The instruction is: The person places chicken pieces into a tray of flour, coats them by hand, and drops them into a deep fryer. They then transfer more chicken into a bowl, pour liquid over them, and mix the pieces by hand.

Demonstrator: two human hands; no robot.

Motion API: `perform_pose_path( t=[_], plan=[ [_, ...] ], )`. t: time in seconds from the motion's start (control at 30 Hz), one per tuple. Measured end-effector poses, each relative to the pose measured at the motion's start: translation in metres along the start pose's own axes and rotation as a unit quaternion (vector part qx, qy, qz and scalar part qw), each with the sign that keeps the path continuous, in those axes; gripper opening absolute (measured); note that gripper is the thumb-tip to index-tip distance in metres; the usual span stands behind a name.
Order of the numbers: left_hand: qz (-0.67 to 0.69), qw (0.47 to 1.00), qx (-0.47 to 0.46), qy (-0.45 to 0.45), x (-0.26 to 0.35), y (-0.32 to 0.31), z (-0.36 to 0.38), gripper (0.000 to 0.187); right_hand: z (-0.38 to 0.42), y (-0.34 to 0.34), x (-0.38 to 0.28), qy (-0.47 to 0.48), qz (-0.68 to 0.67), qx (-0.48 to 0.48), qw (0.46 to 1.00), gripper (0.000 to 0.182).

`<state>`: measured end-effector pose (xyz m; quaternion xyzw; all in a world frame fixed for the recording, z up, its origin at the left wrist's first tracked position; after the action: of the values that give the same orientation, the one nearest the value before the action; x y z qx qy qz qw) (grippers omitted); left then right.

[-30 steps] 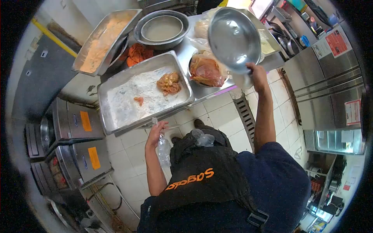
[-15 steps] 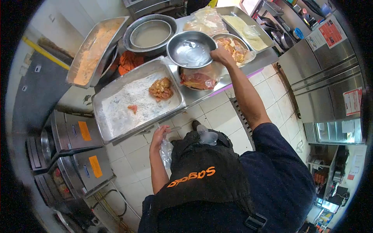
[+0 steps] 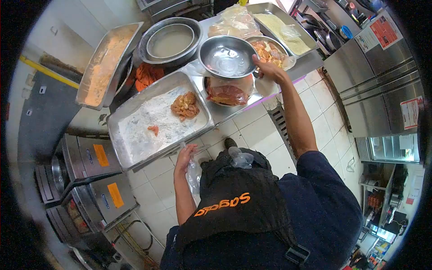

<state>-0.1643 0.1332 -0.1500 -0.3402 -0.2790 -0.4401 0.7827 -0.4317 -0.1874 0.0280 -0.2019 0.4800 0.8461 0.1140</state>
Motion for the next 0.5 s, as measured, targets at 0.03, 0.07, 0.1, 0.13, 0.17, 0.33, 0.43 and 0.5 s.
perform_pose_path(
  t=[0.03, 0.07, 0.1, 0.13, 0.17, 0.33, 0.43, 0.5],
  plan=[
    [0.0, 1.0, -0.001, -0.017, 0.005, -0.003, 0.0, 0.036, 0.0, 0.001, 0.004, 0.001, 0.0, -0.001, 1.0, 0.076],
    [0.002, 0.999, -0.001, -0.034, 0.009, -0.004, 0.0, 0.036, 0.001, 0.002, 0.009, -0.011, 0.003, -0.005, 1.0, 0.073],
    [0.004, 0.999, 0.003, -0.035, 0.01, -0.003, -0.001, 0.036, 0.002, 0.004, 0.012, -0.023, 0.007, -0.01, 1.0, 0.07],
    [0.001, 0.999, -0.003, -0.037, 0.012, -0.003, -0.002, 0.035, 0.006, 0.008, 0.014, -0.017, 0.01, -0.011, 1.0, 0.07],
    [-0.002, 0.999, -0.008, -0.04, 0.013, -0.002, -0.003, 0.035, 0.019, 0.013, 0.01, 0.018, 0.124, -0.015, 0.992, 0.065],
    [-0.003, 0.999, -0.004, -0.054, 0.008, 0.003, -0.003, 0.034, 0.101, 0.037, -0.052, 0.355, 0.114, -0.147, 0.916, 0.025],
    [0.007, 0.998, 0.009, -0.056, 0.007, 0.004, 0.002, 0.034, 0.109, 0.034, -0.11, 0.476, 0.099, -0.153, 0.861, 0.033],
    [0.014, 0.998, 0.017, -0.053, 0.005, 0.006, 0.005, 0.034, 0.098, 0.021, -0.147, 0.518, 0.08, -0.155, 0.837, 0.043]
  ],
)
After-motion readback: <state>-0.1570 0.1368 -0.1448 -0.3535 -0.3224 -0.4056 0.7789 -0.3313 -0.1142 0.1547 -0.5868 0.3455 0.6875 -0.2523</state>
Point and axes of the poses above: each hand's wrist, its own z-axis away from the middle knuckle, its own y-axis out of the back of the hand, x = y × z, the point moved 4 cm from there along -z, towards the middle knuckle, and after that the axes turned 15 degrees about z, right-handed, at the moved point
